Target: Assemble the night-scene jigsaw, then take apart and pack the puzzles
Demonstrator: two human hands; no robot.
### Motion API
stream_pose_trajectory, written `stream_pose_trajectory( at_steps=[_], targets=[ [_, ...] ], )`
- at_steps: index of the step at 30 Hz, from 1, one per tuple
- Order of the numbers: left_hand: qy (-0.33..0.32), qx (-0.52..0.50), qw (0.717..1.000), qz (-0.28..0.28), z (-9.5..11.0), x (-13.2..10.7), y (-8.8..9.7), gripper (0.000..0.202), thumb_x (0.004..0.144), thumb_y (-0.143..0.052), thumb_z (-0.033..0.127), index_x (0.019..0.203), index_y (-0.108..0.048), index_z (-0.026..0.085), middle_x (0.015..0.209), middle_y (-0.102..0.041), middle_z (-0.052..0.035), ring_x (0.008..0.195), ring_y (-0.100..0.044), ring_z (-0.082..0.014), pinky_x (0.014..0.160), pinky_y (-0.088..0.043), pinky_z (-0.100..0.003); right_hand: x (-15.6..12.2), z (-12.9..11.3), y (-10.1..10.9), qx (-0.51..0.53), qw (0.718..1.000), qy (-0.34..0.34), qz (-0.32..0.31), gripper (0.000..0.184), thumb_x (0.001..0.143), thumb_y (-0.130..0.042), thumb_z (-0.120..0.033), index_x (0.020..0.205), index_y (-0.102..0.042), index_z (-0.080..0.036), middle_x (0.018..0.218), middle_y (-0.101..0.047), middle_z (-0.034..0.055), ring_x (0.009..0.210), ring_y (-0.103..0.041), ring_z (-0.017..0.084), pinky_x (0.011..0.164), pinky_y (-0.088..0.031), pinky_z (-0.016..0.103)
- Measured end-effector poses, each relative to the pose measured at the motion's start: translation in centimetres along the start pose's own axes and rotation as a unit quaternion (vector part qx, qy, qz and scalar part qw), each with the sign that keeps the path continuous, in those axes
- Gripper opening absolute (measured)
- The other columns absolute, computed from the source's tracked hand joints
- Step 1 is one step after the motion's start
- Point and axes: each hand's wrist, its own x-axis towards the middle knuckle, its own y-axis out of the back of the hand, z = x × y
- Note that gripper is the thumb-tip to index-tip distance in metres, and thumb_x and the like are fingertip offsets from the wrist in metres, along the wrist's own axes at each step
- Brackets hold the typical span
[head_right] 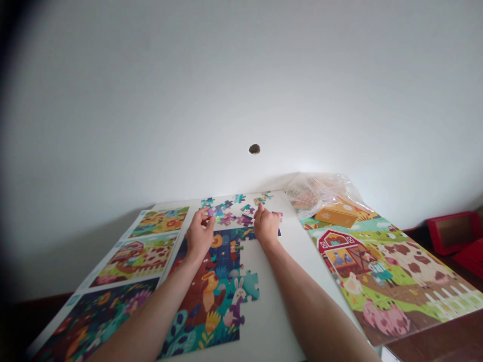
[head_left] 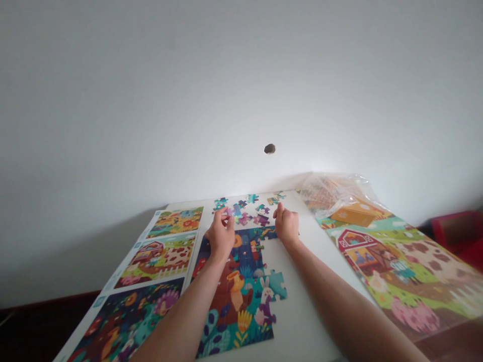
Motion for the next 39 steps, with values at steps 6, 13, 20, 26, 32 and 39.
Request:
stream_pose_trajectory(
  at_steps=[6,13,20,26,32,39],
  targets=[
    [-0.026,-0.032,0.999,0.000,-0.3,0.1,0.0,0.027,0.088,-0.053,0.030,0.113,-0.062,0.026,0.090,-0.073,-0.0021,0.077,-0.066,-0.0171,0.078,-0.046,-0.028,0.0,0.2,-0.2,0.053,0.999,-0.005,-0.005,0.032,0.094,-0.031,-0.020,0.094,-0.063,-0.020,0.063,-0.066,0.0006,0.056,-0.058,0.017,0.072,-0.037,0.029],
    [-0.110,-0.111,0.986,-0.060,0.0,-0.2,-0.2,0.030,0.089,-0.052,0.034,0.114,-0.065,0.022,0.093,-0.072,-0.0034,0.083,-0.065,-0.0162,0.083,-0.049,-0.027,-0.6,-0.5,0.0,0.222,0.958,0.152,-0.103,0.037,0.091,-0.047,-0.028,0.127,-0.051,-0.021,0.088,-0.070,0.0002,0.073,-0.061,0.014,0.079,-0.043,0.026],
    [-0.158,-0.134,0.969,-0.134,0.4,-0.5,-0.3,0.031,0.089,-0.053,0.034,0.115,-0.066,0.023,0.099,-0.072,-0.0048,0.090,-0.066,-0.0172,0.088,-0.050,-0.029,-0.7,-1.0,0.3,0.209,0.958,0.162,-0.115,0.018,0.090,-0.055,-0.032,0.090,-0.066,-0.019,0.072,-0.066,-0.0003,0.068,-0.059,0.014,0.076,-0.041,0.026],
    [-0.142,-0.152,0.968,-0.141,1.0,-0.7,0.1,0.030,0.090,-0.052,0.033,0.116,-0.061,0.022,0.096,-0.072,-0.0044,0.093,-0.067,-0.0178,0.091,-0.050,-0.031,-0.8,-1.1,0.5,0.213,0.959,0.147,-0.117,0.018,0.089,-0.055,-0.033,0.088,-0.066,-0.020,0.070,-0.066,-0.0003,0.067,-0.059,0.014,0.075,-0.042,0.025],
    [-0.148,-0.162,0.965,-0.143,0.9,-0.6,0.0,0.026,0.091,-0.049,0.033,0.111,-0.061,0.022,0.096,-0.071,-0.0042,0.091,-0.067,-0.0168,0.087,-0.050,-0.028,-0.8,-1.0,0.3,0.205,0.961,0.147,-0.115,0.018,0.089,-0.053,-0.033,0.088,-0.066,-0.020,0.070,-0.067,-0.0001,0.068,-0.059,0.015,0.077,-0.041,0.026],
    [-0.100,0.057,0.990,-0.084,0.3,-0.5,-0.1,0.020,0.088,-0.053,0.027,0.102,-0.068,0.024,0.101,-0.072,-0.0057,0.096,-0.061,-0.0244,0.086,-0.045,-0.037,0.0,0.4,-0.4,0.095,0.995,-0.007,0.007,0.022,0.090,-0.051,-0.034,0.097,-0.066,-0.019,0.077,-0.071,0.0020,0.073,-0.061,0.017,0.076,-0.038,0.029]
  ],
)
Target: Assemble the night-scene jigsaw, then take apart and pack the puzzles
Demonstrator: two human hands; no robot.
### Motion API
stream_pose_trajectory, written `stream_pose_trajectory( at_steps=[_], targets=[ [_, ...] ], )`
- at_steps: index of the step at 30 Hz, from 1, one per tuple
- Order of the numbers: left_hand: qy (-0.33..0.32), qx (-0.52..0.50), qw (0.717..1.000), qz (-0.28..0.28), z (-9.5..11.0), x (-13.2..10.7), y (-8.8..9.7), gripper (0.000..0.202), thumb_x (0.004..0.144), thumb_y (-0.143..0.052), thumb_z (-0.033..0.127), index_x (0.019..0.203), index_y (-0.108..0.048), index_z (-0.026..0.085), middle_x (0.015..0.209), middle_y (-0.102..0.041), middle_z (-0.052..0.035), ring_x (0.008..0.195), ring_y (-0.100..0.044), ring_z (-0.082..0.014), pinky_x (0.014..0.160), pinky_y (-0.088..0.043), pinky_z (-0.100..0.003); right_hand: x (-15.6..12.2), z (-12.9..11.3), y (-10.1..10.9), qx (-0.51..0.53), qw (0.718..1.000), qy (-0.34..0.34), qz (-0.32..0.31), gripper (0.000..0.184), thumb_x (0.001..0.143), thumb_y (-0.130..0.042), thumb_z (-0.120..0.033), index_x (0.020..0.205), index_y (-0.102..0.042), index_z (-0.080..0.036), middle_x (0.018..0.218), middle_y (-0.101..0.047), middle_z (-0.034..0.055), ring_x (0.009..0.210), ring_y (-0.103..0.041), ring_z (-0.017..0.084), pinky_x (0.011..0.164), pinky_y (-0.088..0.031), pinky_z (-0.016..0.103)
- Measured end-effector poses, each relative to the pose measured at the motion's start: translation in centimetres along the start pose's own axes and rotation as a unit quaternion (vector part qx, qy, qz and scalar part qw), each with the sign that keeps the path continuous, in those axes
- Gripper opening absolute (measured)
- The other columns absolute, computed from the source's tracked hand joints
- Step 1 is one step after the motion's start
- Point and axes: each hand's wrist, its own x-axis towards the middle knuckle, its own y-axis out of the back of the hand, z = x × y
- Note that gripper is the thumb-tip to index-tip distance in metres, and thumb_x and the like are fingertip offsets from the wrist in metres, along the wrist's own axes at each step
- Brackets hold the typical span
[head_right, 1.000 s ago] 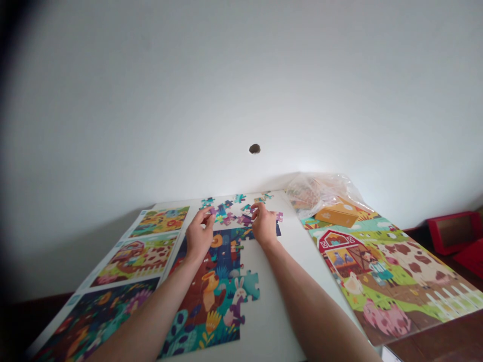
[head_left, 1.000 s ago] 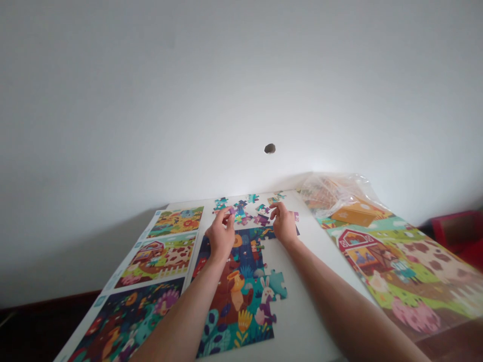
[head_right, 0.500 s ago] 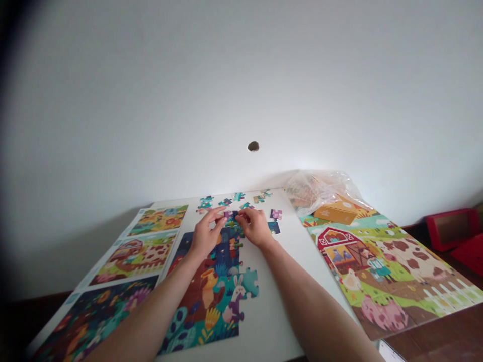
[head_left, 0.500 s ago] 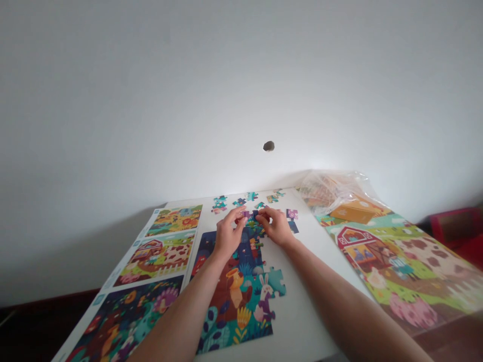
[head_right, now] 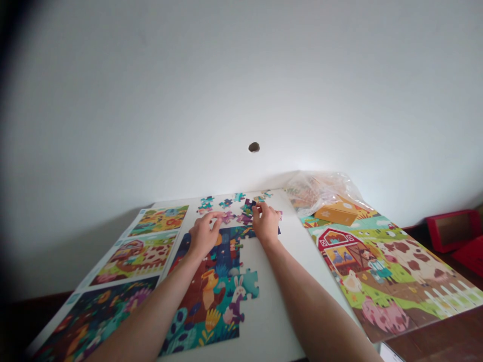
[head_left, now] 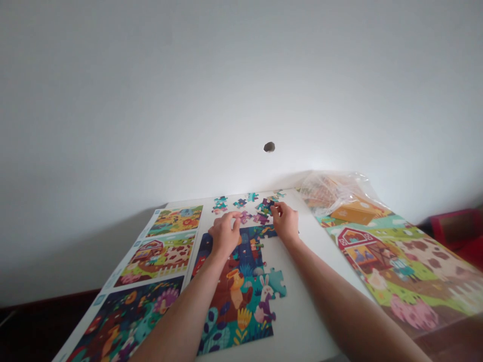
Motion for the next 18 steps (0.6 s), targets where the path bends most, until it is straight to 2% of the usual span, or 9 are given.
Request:
stream_pose_trajectory(
  at_steps=[4,9,12,14,16,18],
  targets=[
    [-0.028,0.056,0.996,-0.061,0.1,-0.3,-0.3,0.019,0.087,-0.055,0.031,0.092,-0.074,0.028,0.110,-0.071,-0.0062,0.103,-0.057,-0.0298,0.090,-0.040,-0.046,0.3,0.5,-0.2,-0.043,0.998,-0.036,-0.034,0.024,0.091,-0.051,-0.034,0.103,-0.068,-0.021,0.081,-0.073,0.0027,0.080,-0.064,0.020,0.081,-0.036,0.032],
    [-0.035,0.066,0.995,-0.066,0.3,-0.5,-0.4,0.019,0.086,-0.057,0.032,0.093,-0.074,0.029,0.111,-0.071,-0.0072,0.103,-0.056,-0.0310,0.092,-0.039,-0.050,0.2,0.3,-0.5,-0.051,0.995,-0.013,-0.086,0.026,0.088,-0.057,-0.030,0.110,-0.068,-0.024,0.083,-0.074,0.0022,0.088,-0.064,0.022,0.085,-0.036,0.035],
    [-0.039,0.055,0.996,-0.059,0.4,-0.5,-0.5,0.022,0.084,-0.061,0.033,0.103,-0.072,0.030,0.111,-0.071,-0.0075,0.103,-0.056,-0.0316,0.095,-0.035,-0.053,0.0,-0.1,-0.7,-0.036,0.993,0.022,-0.112,0.025,0.088,-0.058,-0.029,0.111,-0.068,-0.025,0.083,-0.073,0.0013,0.087,-0.064,0.021,0.087,-0.035,0.035],
    [-0.046,0.032,0.997,-0.055,0.5,-0.6,-0.5,0.034,0.083,-0.063,0.033,0.116,-0.066,0.032,0.108,-0.072,-0.0071,0.106,-0.055,-0.0314,0.097,-0.033,-0.054,-0.2,-0.4,-0.8,-0.019,0.991,0.051,-0.123,0.024,0.088,-0.058,-0.029,0.110,-0.068,-0.026,0.082,-0.073,0.0007,0.086,-0.063,0.020,0.088,-0.035,0.035],
    [-0.056,0.003,0.997,-0.056,0.7,-0.6,-0.4,0.045,0.083,-0.063,0.031,0.128,-0.057,0.035,0.103,-0.073,-0.0054,0.106,-0.056,-0.0295,0.098,-0.033,-0.051,-0.3,-0.6,-0.7,0.000,0.988,0.075,-0.137,0.024,0.088,-0.059,-0.029,0.110,-0.068,-0.026,0.080,-0.073,0.0002,0.086,-0.063,0.019,0.087,-0.036,0.034],
    [-0.062,-0.019,0.996,-0.058,0.8,-0.6,-0.3,0.050,0.084,-0.063,0.028,0.132,-0.053,0.036,0.098,-0.073,-0.0034,0.103,-0.058,-0.0266,0.096,-0.035,-0.047,-0.4,-0.8,-0.7,0.015,0.984,0.089,-0.153,0.024,0.088,-0.059,-0.029,0.111,-0.068,-0.025,0.080,-0.072,0.0005,0.087,-0.062,0.019,0.086,-0.037,0.032]
  ],
)
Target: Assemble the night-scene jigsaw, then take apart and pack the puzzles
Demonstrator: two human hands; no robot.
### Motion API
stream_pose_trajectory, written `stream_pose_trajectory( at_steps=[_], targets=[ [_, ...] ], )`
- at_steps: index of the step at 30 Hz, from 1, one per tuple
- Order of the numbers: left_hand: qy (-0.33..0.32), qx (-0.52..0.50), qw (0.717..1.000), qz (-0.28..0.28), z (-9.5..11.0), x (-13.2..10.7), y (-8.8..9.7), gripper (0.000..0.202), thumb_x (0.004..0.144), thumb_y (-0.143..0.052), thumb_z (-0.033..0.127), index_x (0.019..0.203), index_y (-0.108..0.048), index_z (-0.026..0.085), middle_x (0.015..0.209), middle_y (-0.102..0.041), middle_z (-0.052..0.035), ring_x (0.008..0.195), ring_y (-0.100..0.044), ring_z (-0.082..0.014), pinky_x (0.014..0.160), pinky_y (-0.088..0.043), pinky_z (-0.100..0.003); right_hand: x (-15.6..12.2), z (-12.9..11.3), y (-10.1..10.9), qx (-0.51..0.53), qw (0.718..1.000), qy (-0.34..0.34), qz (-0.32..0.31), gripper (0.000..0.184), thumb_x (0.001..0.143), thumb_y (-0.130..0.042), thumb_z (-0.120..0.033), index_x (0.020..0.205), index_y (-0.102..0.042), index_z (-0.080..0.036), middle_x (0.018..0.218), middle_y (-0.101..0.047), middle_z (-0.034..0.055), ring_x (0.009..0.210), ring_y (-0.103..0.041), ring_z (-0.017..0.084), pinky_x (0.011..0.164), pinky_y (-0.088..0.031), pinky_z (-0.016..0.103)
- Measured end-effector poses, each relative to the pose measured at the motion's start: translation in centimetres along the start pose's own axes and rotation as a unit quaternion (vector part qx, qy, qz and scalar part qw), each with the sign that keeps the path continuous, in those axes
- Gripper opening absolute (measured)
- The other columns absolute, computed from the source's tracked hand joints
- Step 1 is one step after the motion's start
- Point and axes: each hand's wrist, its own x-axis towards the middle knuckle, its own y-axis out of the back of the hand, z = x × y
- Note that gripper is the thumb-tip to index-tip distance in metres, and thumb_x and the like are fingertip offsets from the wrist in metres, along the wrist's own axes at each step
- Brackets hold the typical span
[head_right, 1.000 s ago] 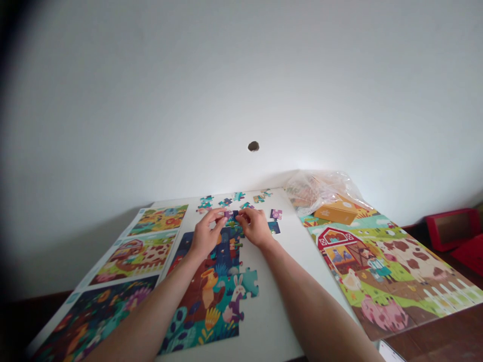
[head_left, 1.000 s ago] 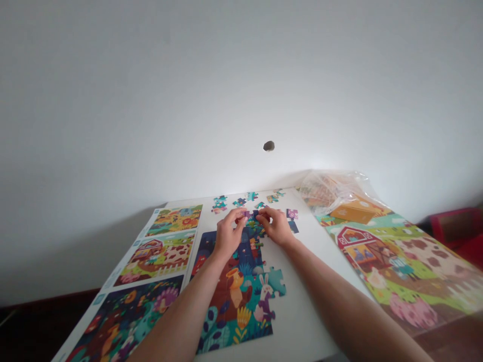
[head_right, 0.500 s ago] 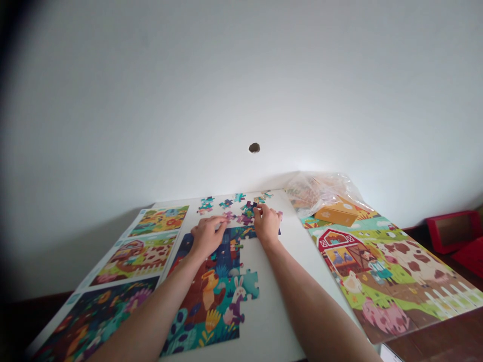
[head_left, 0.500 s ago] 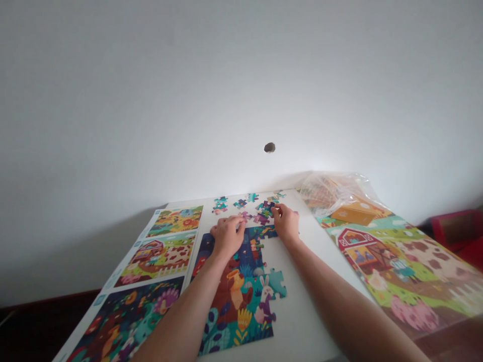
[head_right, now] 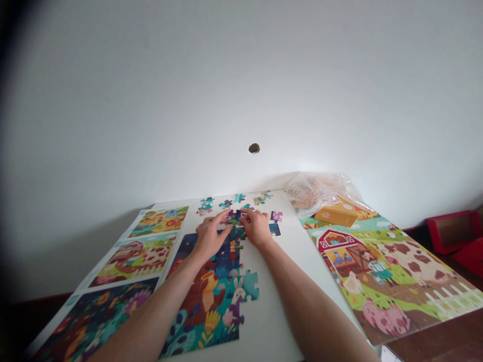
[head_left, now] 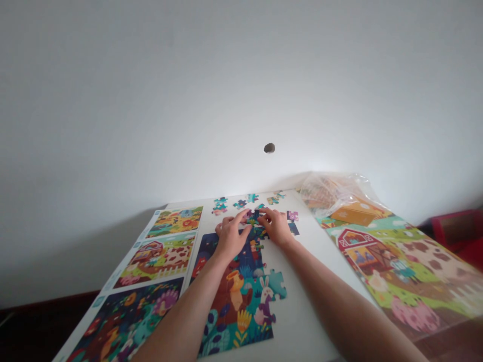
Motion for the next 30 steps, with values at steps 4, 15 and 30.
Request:
stream_pose_trajectory(
  at_steps=[4,15,30],
  targets=[
    [0.035,0.006,0.999,0.027,-0.1,0.2,0.3,0.041,0.085,-0.060,0.026,0.125,-0.059,0.033,0.091,-0.072,-0.0033,0.094,-0.060,-0.0243,0.090,-0.039,-0.040,-0.3,-0.2,-0.1,-0.016,0.999,0.011,-0.029,0.025,0.087,-0.061,-0.032,0.111,-0.068,-0.028,0.089,-0.074,0.0012,0.093,-0.061,0.021,0.090,-0.035,0.035],
    [0.209,0.119,0.969,0.049,-0.9,0.3,1.0,0.027,0.087,-0.046,0.024,0.099,-0.071,0.027,0.102,-0.070,-0.0100,0.101,-0.051,-0.0369,0.087,-0.032,-0.059,-0.5,-0.5,0.1,-0.106,0.993,-0.010,-0.044,0.027,0.086,-0.058,-0.030,0.111,-0.067,-0.032,0.102,-0.072,0.0018,0.104,-0.055,0.026,0.093,-0.030,0.044],
    [0.099,0.081,0.991,-0.030,0.0,0.2,1.1,0.037,0.077,-0.045,0.004,0.088,-0.073,0.026,0.103,-0.069,-0.0009,0.101,-0.061,-0.0198,0.090,-0.041,-0.036,-0.3,-0.7,1.3,-0.124,0.988,-0.094,-0.019,0.048,0.069,-0.051,-0.002,0.106,-0.070,-0.026,0.093,-0.074,0.0017,0.102,-0.054,0.023,0.093,-0.025,0.036]
  ],
)
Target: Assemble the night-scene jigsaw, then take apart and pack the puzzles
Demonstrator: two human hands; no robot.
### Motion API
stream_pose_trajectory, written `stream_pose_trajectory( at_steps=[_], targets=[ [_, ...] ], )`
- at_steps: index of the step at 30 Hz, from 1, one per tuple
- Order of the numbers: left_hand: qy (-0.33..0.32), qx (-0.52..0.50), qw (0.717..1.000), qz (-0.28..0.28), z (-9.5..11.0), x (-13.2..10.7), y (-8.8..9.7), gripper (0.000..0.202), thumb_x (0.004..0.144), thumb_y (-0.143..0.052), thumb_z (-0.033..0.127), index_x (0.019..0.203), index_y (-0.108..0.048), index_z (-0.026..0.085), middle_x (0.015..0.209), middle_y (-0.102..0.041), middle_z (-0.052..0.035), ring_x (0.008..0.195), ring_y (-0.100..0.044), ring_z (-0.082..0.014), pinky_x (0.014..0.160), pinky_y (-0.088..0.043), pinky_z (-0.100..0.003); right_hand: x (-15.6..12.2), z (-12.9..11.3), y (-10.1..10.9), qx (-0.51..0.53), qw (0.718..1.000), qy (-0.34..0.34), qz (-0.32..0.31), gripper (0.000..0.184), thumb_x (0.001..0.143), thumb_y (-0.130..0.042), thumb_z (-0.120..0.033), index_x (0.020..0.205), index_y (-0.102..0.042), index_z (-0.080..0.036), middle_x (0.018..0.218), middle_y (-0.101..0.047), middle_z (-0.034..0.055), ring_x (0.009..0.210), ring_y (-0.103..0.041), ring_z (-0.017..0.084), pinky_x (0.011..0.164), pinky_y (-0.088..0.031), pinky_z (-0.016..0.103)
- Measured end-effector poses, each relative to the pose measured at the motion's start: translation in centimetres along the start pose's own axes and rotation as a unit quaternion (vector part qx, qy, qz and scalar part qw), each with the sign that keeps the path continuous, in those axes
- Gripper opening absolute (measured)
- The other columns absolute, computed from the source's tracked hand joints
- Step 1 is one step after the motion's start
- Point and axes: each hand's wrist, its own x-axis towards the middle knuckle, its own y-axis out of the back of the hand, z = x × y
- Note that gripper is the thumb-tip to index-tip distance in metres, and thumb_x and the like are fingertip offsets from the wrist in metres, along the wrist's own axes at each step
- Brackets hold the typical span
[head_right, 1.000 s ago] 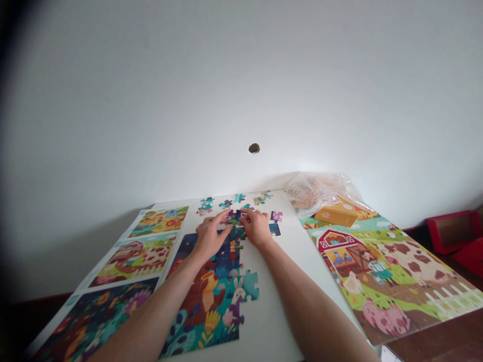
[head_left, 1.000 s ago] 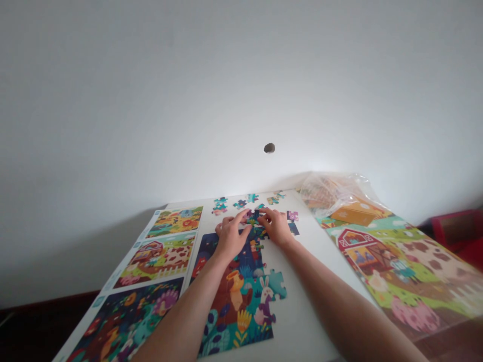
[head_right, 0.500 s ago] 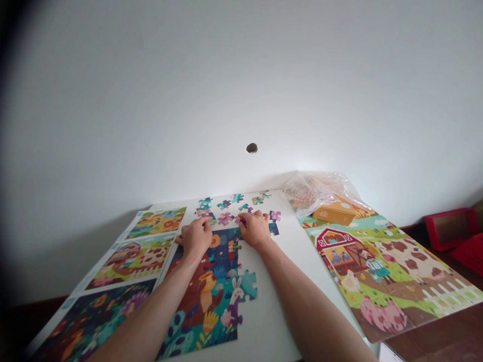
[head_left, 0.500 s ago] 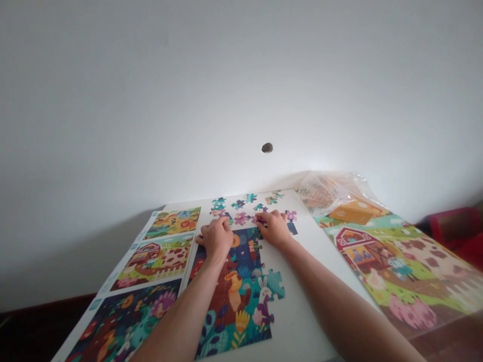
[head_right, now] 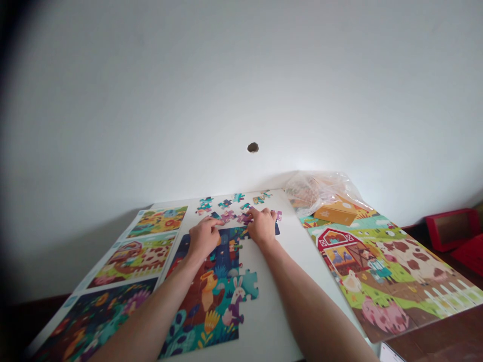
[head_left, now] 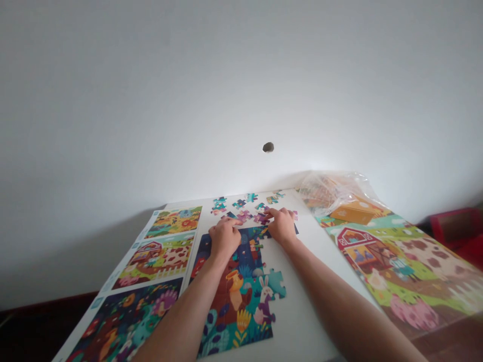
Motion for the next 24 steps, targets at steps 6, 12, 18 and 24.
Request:
stream_pose_trajectory(
  at_steps=[6,12,18,24],
  targets=[
    [-0.032,-0.010,0.999,0.001,-0.2,0.1,-0.2,0.040,0.071,-0.045,0.001,0.084,-0.073,0.026,0.101,-0.071,0.0005,0.102,-0.062,-0.0198,0.090,-0.044,-0.033,0.0,0.1,0.0,0.001,1.000,0.000,-0.008,0.051,0.066,-0.050,-0.001,0.107,-0.069,-0.026,0.094,-0.075,0.0019,0.104,-0.053,0.024,0.089,-0.026,0.037],
    [-0.063,0.010,0.998,-0.001,-0.4,0.2,-0.4,0.044,0.068,-0.045,-0.001,0.085,-0.075,0.027,0.110,-0.070,0.0020,0.109,-0.060,-0.0203,0.095,-0.044,-0.035,0.0,0.2,-0.5,-0.030,0.999,0.009,-0.005,0.032,0.082,-0.053,-0.020,0.109,-0.069,-0.029,0.116,-0.067,0.0032,0.109,-0.047,0.028,0.088,-0.027,0.040],
    [-0.064,0.009,0.998,-0.014,-0.4,0.1,-0.6,0.045,0.069,-0.045,0.000,0.089,-0.075,0.028,0.117,-0.069,0.0028,0.116,-0.056,-0.0201,0.099,-0.042,-0.038,0.2,0.5,-1.0,-0.046,0.998,0.028,-0.034,0.027,0.086,-0.057,-0.038,0.110,-0.067,-0.031,0.114,-0.066,0.0031,0.108,-0.045,0.028,0.088,-0.026,0.042],
    [-0.051,0.015,0.998,-0.025,-0.2,0.1,-0.5,0.046,0.070,-0.044,0.000,0.090,-0.075,0.028,0.120,-0.068,0.0018,0.119,-0.055,-0.0206,0.099,-0.041,-0.040,0.2,0.4,-1.0,-0.038,0.998,0.029,-0.046,0.033,0.086,-0.058,-0.036,0.118,-0.063,-0.032,0.117,-0.062,0.0048,0.110,-0.044,0.028,0.090,-0.026,0.041]
  ],
)
